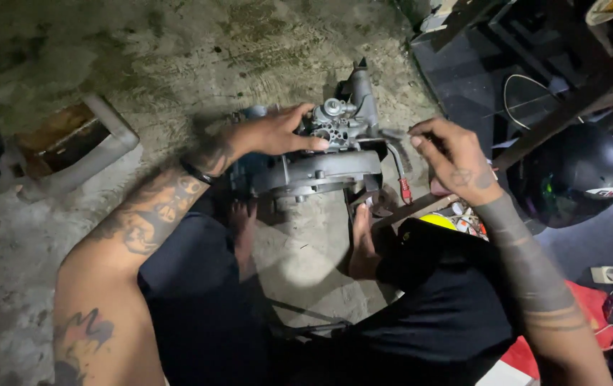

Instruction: The person is using a screwdriver and a brush to inspect and clean the internal parts of a motorcycle engine casing.

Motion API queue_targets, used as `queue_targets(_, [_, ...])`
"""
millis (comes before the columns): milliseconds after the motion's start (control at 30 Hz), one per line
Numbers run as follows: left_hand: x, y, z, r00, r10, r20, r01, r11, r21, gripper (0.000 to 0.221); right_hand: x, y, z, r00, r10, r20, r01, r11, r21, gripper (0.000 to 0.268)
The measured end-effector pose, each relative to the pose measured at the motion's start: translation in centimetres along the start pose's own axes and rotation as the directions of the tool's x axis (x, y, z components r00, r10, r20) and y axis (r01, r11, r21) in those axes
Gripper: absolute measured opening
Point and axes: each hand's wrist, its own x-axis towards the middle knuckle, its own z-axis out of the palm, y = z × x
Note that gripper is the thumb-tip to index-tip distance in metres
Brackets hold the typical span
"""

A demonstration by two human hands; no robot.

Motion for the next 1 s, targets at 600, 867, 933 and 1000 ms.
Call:
queue_targets(600, [-4.4, 1.8, 1.4, 0.995, -0.032, -0.098, 0.054, 0.970, 0.235, 0.079, 1.3, -1.1, 3.1, 0.980, -0.186, 0.076, 0.185, 0.983, 0.023, 0.014])
queue_targets(867, [-3.5, -0.4, 2.8, 0.994, -0.099, -0.045, 0.108, 0.956, 0.271, 0.069, 3.2, -5.2, 3.5, 0.971, -0.151, 0.184, 0.142, 0.988, 0.060, 0.010])
queue_targets(933, [-3.7, -0.1, 2.5, 0.993, -0.110, -0.048, 0.119, 0.958, 0.261, 0.066, 3.7, -6.0, 3.7, 0.965, -0.160, 0.207, 0.145, 0.986, 0.089, 0.010])
queue_targets(1000, [-3.7, 0.0, 2.4, 0.993, -0.105, -0.052, 0.115, 0.952, 0.284, 0.069, 4.1, -5.9, 4.0, 0.958, -0.166, 0.233, 0.150, 0.985, 0.085, 0.008])
